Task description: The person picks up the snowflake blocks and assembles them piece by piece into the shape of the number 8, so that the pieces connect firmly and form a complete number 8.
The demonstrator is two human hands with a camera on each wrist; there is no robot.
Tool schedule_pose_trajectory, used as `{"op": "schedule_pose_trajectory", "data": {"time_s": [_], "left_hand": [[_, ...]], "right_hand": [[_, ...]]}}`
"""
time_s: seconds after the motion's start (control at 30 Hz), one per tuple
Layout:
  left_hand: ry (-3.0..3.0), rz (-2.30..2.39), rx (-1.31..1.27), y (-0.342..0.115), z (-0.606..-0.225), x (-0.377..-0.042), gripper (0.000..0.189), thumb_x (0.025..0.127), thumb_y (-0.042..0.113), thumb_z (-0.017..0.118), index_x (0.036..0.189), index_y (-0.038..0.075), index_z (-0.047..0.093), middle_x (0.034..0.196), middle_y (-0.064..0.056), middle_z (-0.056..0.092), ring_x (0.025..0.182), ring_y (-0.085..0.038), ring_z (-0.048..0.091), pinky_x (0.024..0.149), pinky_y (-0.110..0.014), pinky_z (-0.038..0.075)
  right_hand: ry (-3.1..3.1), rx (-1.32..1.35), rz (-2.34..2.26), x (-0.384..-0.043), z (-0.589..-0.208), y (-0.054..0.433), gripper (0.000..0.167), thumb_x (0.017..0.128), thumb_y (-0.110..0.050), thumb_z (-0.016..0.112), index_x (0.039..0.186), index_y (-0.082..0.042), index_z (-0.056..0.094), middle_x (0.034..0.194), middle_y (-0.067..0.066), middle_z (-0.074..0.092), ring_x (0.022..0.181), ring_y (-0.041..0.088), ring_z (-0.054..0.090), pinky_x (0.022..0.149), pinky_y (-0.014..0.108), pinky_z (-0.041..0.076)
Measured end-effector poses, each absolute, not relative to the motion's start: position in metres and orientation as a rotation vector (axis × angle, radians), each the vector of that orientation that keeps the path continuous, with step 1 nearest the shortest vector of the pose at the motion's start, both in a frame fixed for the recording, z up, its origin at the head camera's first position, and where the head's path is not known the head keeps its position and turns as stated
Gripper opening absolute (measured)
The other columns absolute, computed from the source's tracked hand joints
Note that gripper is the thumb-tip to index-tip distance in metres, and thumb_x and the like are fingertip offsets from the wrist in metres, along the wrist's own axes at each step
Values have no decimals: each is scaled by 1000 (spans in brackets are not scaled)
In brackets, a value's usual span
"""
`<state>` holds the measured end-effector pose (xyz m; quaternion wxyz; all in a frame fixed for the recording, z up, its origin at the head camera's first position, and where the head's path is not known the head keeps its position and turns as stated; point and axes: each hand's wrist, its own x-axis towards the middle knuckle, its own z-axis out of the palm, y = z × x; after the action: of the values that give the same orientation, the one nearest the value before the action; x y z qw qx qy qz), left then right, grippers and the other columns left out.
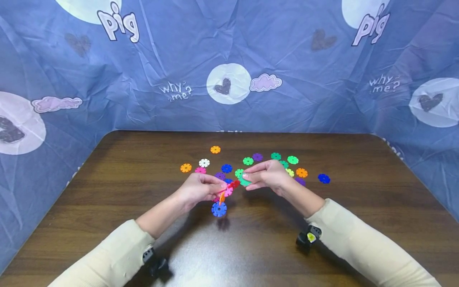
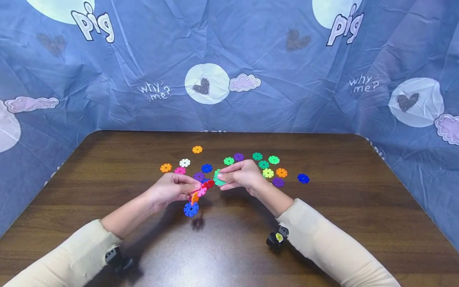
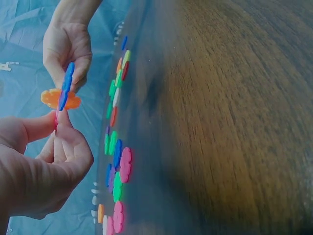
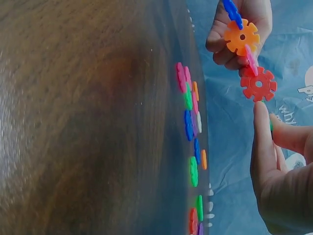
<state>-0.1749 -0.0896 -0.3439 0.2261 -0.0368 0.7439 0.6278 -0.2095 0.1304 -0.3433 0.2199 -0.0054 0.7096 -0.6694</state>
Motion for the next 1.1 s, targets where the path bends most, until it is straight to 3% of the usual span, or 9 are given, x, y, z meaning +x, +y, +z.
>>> {"op": "schedule_pose_trajectory", "data": {"time_s": [0.43,0.9,1.1], "left_hand": [[2297,1605,-56,-77,-337,-176,19,85,8,71,96,-7,72,67,3,68,58,-5,55,57,-20,49],[2189,1667,-37,-83,-341,-177,22,87,4,68,104,-11,68,73,-1,72,61,-5,60,62,-20,55],[2151,1686,-73,-87,-343,-176,25,88,5,67,107,-11,66,70,4,69,63,-6,61,66,-21,57]], "right_hand": [[1968,121,-1900,-196,-352,119,35,83,7,66,115,19,58,80,5,71,65,14,71,68,35,61],[1966,155,-1896,-198,-340,125,35,85,1,68,116,15,60,78,1,71,68,14,72,69,35,61],[1955,122,-1903,-199,-337,127,39,86,1,66,121,17,57,77,0,71,65,13,71,68,33,61]]}}
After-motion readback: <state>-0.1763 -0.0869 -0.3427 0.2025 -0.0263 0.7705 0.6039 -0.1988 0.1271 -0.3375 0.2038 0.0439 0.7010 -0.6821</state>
